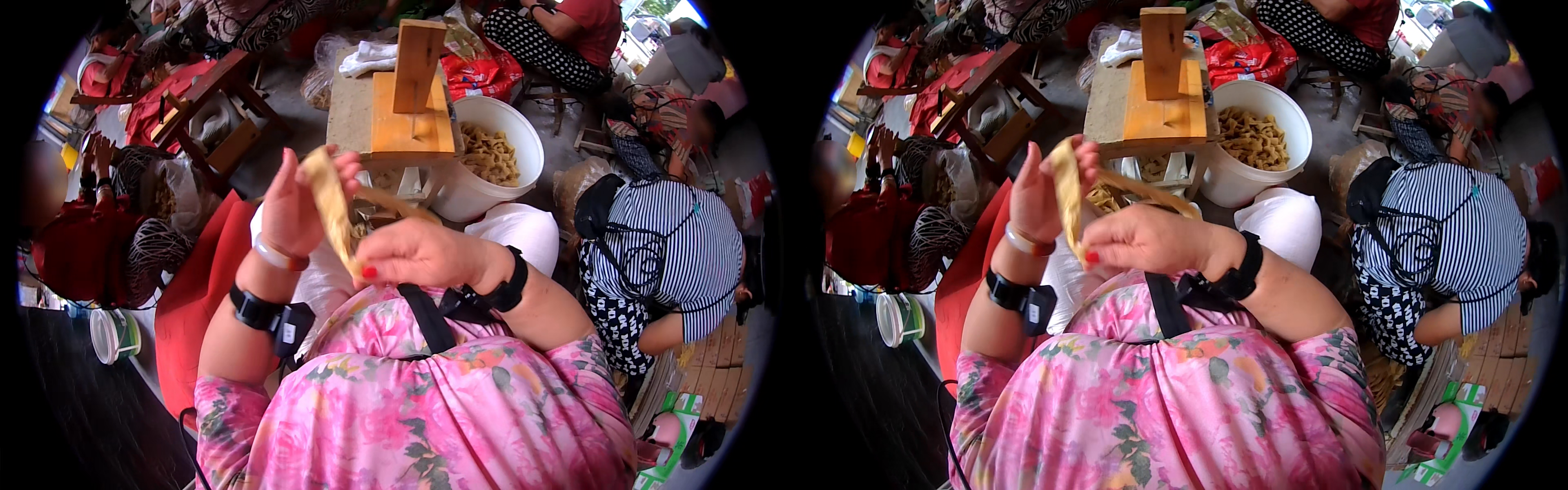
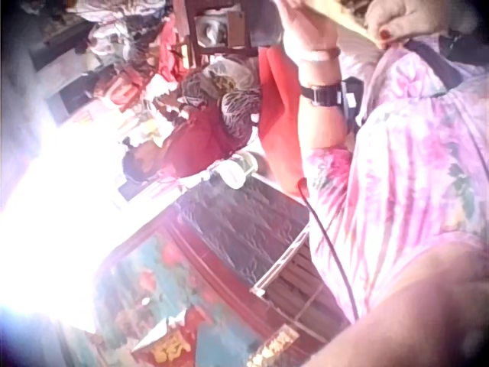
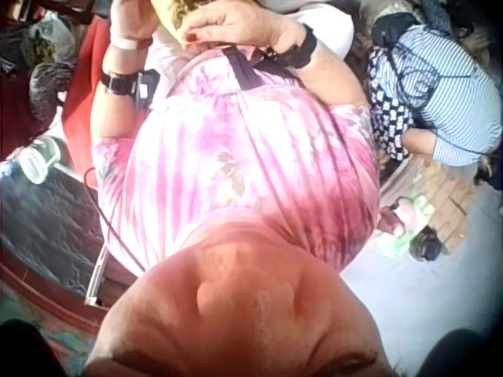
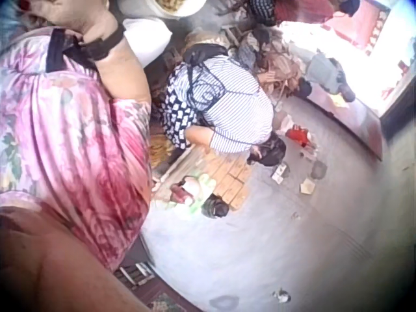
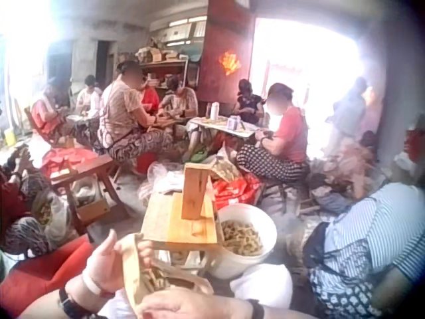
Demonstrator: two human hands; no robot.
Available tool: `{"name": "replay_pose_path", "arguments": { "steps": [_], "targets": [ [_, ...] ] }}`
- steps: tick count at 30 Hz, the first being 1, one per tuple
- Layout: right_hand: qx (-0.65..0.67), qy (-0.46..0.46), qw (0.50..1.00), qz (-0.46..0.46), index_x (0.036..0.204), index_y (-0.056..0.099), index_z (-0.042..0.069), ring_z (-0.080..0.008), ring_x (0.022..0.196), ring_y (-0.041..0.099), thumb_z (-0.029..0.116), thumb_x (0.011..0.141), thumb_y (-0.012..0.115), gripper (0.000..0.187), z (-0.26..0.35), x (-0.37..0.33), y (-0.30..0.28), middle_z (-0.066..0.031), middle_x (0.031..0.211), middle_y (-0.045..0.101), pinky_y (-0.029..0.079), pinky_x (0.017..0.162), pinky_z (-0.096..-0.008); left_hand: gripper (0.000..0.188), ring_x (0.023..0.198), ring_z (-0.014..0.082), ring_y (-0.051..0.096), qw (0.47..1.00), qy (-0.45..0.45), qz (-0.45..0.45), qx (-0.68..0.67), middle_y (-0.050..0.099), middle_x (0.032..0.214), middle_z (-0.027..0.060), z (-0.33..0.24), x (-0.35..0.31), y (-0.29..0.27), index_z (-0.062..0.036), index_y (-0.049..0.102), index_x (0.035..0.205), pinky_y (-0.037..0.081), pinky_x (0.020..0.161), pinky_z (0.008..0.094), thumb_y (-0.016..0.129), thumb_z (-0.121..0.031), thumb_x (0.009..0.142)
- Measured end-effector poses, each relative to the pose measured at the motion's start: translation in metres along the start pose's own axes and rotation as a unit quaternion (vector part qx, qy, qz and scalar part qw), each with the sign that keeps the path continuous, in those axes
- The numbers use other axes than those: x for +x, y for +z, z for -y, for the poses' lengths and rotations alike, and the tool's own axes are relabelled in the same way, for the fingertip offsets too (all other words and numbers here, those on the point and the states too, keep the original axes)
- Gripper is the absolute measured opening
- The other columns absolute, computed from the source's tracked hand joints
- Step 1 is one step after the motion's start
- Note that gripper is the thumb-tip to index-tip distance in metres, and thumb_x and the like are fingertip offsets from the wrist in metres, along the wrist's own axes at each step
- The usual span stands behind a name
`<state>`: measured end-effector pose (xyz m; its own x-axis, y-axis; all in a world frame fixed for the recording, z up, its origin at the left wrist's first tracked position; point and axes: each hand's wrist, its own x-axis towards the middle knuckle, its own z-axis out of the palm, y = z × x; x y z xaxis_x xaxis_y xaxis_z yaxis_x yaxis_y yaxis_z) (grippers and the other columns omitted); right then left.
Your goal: The person assembles objects by hand using strips of light-colored material, folding and interlocking them before placing them into a white bucket.
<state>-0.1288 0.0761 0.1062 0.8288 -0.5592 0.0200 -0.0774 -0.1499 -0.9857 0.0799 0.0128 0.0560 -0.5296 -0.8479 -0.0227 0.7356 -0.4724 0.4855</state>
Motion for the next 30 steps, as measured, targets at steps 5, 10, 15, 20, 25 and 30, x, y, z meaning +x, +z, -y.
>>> {"name": "replay_pose_path", "arguments": {
  "steps": [5,10,15,20,25,30],
  "targets": [
    [-0.046,-0.020,0.999,-0.020,0.096,0.063,-0.001,-0.0123,0.077,0.058,0.019,0.095,0.054,0.022,-0.036,-0.046,-0.009,-0.0058,0.079,0.063,0.046,0.074,-0.0272,0.033,0.070,0.0078,0.052,0.983,0.149,-0.044,-0.096,0.052,0.083,0.0016,-0.069,0.016,0.000,0.0048,0.048,0.122,0.048,0.071,0.0238,0.051,-0.019,0.099],
    [0.027,0.153,0.983,-0.099,0.094,0.066,0.003,-0.0124,0.079,0.060,0.021,0.095,0.052,0.023,-0.106,-0.091,-0.017,-0.0030,0.083,0.066,0.047,0.075,-0.0280,0.023,0.057,0.0064,0.034,0.955,0.287,-0.041,0.066,0.047,0.077,-0.0020,-0.128,0.023,-0.026,0.0002,0.055,0.115,0.030,0.056,0.0209,0.048,-0.014,0.099],
    [-0.174,0.306,0.931,-0.100,0.104,0.066,0.007,-0.0151,0.082,0.061,0.027,0.087,0.061,0.027,-0.186,-0.091,-0.012,-0.0066,0.088,0.066,0.050,0.075,-0.0274,0.026,0.055,0.0055,0.033,0.899,0.336,-0.100,0.262,0.045,0.071,-0.0036,-0.097,0.022,0.013,-0.0027,0.058,0.111,0.027,0.052,0.0220,0.051,-0.025,0.098],
    [0.217,0.064,0.944,-0.240,0.137,0.041,0.004,-0.0128,0.095,0.060,0.009,0.084,0.070,0.061,-0.112,-0.061,-0.020,-0.0081,0.110,0.061,0.049,0.081,-0.0260,0.038,0.060,0.0065,0.046,0.834,-0.070,0.087,0.541,0.052,0.065,-0.0015,0.015,-0.010,0.039,-0.0057,0.065,0.087,0.036,0.053,0.0216,0.051,-0.041,0.096],
    [0.237,-0.036,0.941,-0.238,0.122,0.049,0.005,-0.0087,0.085,0.059,0.006,0.089,0.063,0.036,-0.063,-0.075,-0.024,-0.0053,0.105,0.060,0.048,0.071,-0.0212,0.035,0.074,0.0087,0.052,0.801,-0.211,0.212,0.518,0.058,0.084,-0.0007,0.080,-0.004,0.011,-0.0066,0.061,0.107,0.045,0.067,0.0253,0.053,-0.039,0.097],
    [0.146,-0.065,0.924,-0.348,0.098,0.053,0.002,-0.0097,0.080,0.059,-0.006,0.086,0.054,0.014,-0.056,-0.085,-0.018,-0.0023,0.088,0.059,0.050,0.072,-0.0250,0.031,0.086,0.0087,0.053,0.904,-0.163,0.143,0.368,0.058,0.094,-0.0004,0.093,0.013,0.031,-0.0080,0.055,0.115,0.044,0.077,0.0237,0.059,-0.031,0.095]
  ]
}}
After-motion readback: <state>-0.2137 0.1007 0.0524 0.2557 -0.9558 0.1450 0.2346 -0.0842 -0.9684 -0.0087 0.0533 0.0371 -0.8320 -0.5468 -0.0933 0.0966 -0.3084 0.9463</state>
